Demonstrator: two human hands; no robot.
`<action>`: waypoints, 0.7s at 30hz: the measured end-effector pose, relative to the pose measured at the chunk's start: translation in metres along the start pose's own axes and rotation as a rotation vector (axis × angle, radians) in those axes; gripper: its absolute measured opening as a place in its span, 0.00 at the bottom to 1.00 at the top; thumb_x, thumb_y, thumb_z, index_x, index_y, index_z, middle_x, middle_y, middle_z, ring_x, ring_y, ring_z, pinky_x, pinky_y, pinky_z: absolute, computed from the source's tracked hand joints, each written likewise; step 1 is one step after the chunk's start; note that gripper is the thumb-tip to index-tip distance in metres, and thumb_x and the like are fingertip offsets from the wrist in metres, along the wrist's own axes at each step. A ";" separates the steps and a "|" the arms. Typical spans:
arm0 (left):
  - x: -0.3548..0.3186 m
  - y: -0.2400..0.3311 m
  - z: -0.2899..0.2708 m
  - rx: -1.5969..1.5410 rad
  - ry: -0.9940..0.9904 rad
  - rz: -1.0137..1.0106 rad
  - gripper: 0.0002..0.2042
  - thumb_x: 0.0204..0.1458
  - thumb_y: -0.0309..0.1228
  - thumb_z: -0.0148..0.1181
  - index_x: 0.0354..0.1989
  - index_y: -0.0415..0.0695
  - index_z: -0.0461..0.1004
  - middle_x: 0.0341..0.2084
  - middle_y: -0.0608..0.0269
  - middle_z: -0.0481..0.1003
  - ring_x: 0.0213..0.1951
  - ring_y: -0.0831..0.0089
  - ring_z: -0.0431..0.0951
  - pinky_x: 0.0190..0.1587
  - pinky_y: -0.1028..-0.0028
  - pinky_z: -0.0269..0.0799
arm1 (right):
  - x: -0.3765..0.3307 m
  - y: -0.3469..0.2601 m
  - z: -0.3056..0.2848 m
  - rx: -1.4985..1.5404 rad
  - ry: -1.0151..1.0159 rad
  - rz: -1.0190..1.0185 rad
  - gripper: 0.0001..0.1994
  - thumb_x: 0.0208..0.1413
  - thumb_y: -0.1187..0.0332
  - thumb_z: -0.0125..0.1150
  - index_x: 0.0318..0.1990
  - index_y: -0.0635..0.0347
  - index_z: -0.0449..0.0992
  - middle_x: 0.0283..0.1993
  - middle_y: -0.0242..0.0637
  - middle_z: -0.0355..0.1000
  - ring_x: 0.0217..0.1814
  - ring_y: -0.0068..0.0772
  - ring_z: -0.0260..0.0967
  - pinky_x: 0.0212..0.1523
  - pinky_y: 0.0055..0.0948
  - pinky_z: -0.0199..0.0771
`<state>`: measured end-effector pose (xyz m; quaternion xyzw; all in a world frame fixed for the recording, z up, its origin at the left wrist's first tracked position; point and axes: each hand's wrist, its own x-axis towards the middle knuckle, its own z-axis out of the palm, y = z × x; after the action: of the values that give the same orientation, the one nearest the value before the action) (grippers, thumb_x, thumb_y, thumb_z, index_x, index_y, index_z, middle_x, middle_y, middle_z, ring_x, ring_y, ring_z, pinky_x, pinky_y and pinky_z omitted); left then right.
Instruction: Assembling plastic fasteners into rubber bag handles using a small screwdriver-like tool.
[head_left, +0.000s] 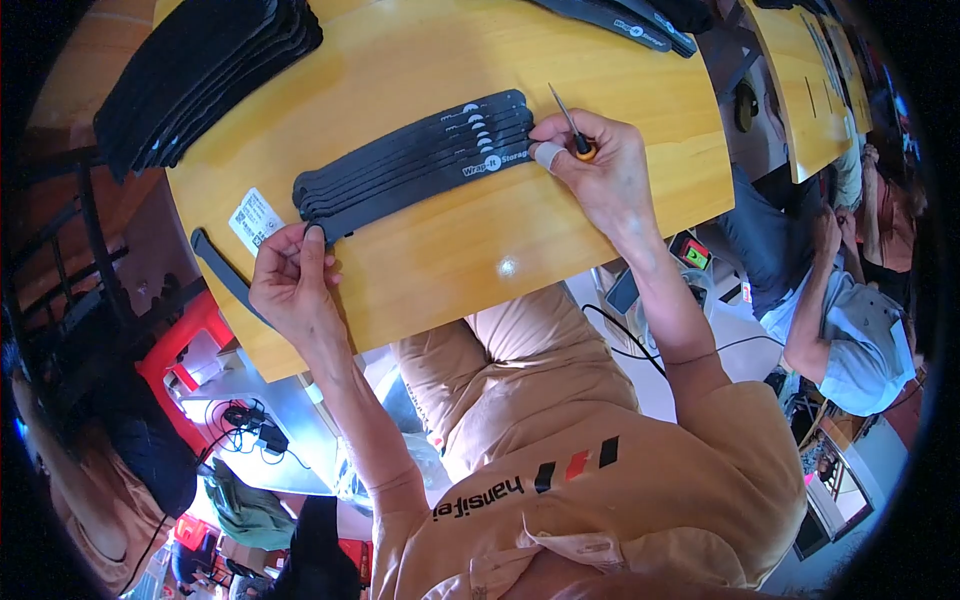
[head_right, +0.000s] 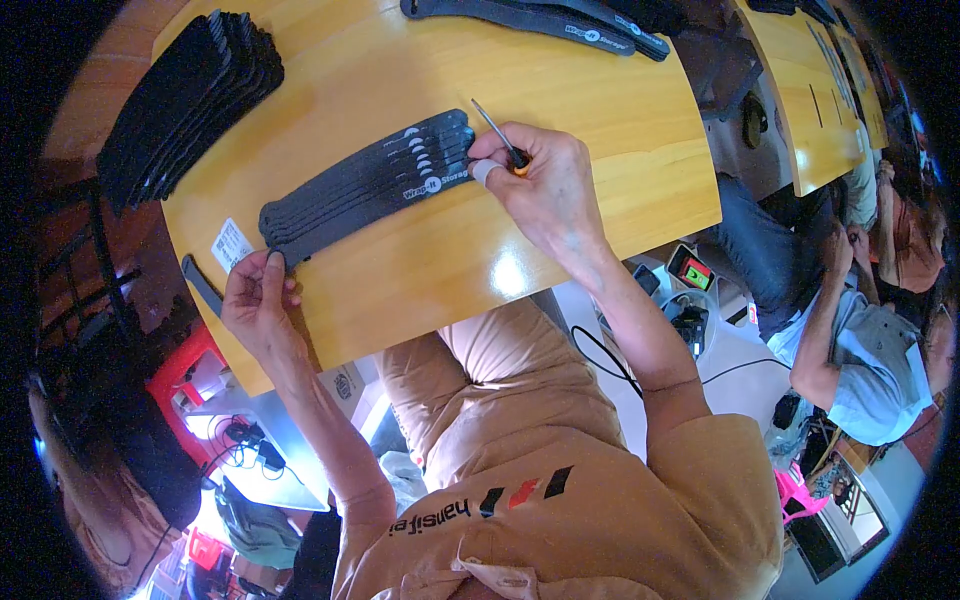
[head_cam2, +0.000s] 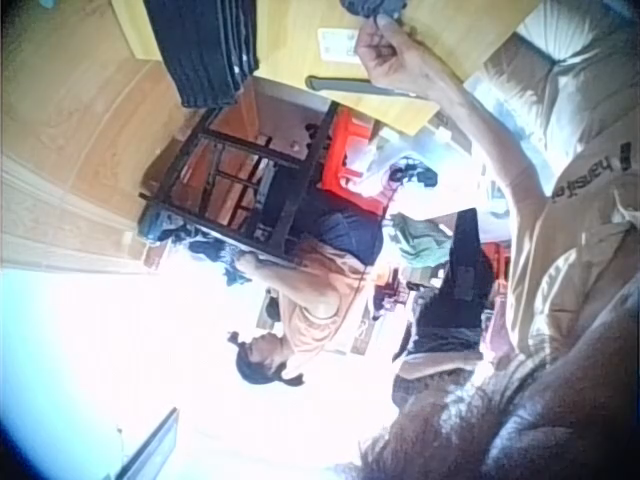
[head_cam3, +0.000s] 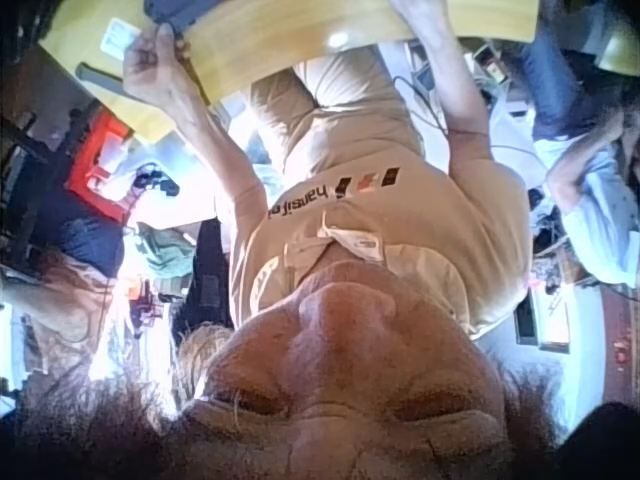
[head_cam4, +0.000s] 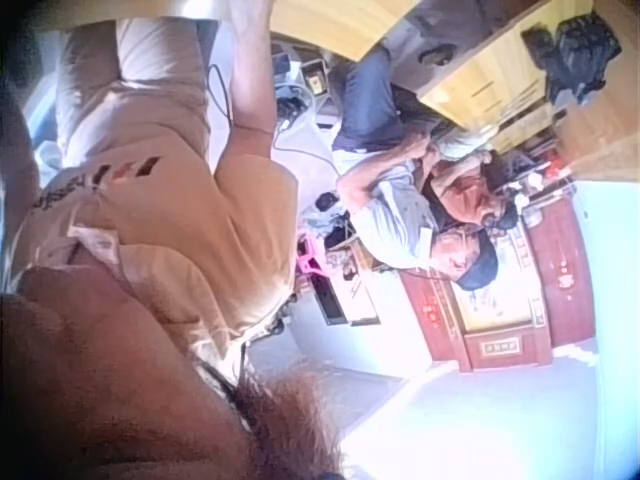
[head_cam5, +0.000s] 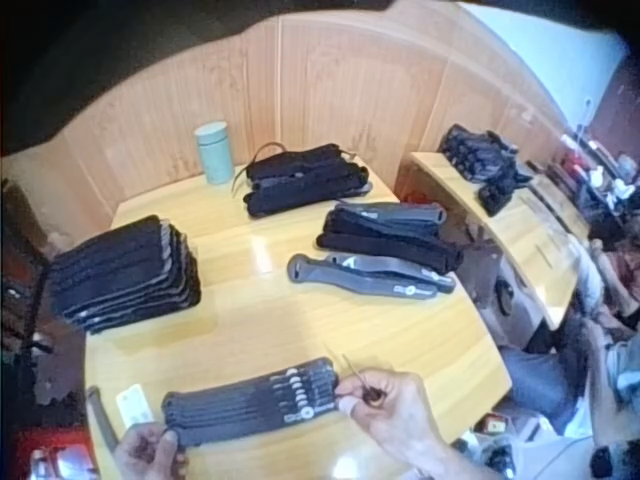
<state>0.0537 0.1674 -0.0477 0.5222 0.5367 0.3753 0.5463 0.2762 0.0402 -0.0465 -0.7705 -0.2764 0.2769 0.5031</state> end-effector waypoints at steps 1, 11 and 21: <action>0.000 0.000 0.000 0.000 0.001 0.000 0.03 0.46 0.21 0.57 0.29 0.40 0.71 0.18 0.69 0.70 0.18 0.85 0.66 0.18 0.88 0.58 | 0.000 0.000 0.000 -0.003 0.000 0.004 0.05 0.41 0.79 0.58 0.29 0.66 0.75 0.20 0.28 0.67 0.23 0.14 0.61 0.24 0.15 0.61; 0.001 -0.004 -0.001 -0.030 0.034 0.011 0.03 0.46 0.22 0.58 0.29 0.38 0.71 0.16 0.68 0.69 0.17 0.86 0.66 0.17 0.87 0.60 | 0.001 -0.003 0.004 -0.028 0.001 -0.054 0.04 0.40 0.80 0.58 0.27 0.67 0.74 0.17 0.25 0.64 0.21 0.13 0.58 0.23 0.14 0.59; 0.001 -0.004 0.003 0.076 0.075 0.141 0.02 0.43 0.21 0.57 0.25 0.36 0.70 0.16 0.69 0.69 0.15 0.85 0.64 0.17 0.84 0.59 | 0.002 0.000 0.006 -0.041 0.033 -0.124 0.03 0.39 0.79 0.58 0.25 0.66 0.73 0.17 0.25 0.63 0.20 0.13 0.57 0.22 0.15 0.59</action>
<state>0.0559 0.1668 -0.0520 0.5647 0.5326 0.4115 0.4776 0.2729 0.0451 -0.0491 -0.7667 -0.3207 0.2268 0.5078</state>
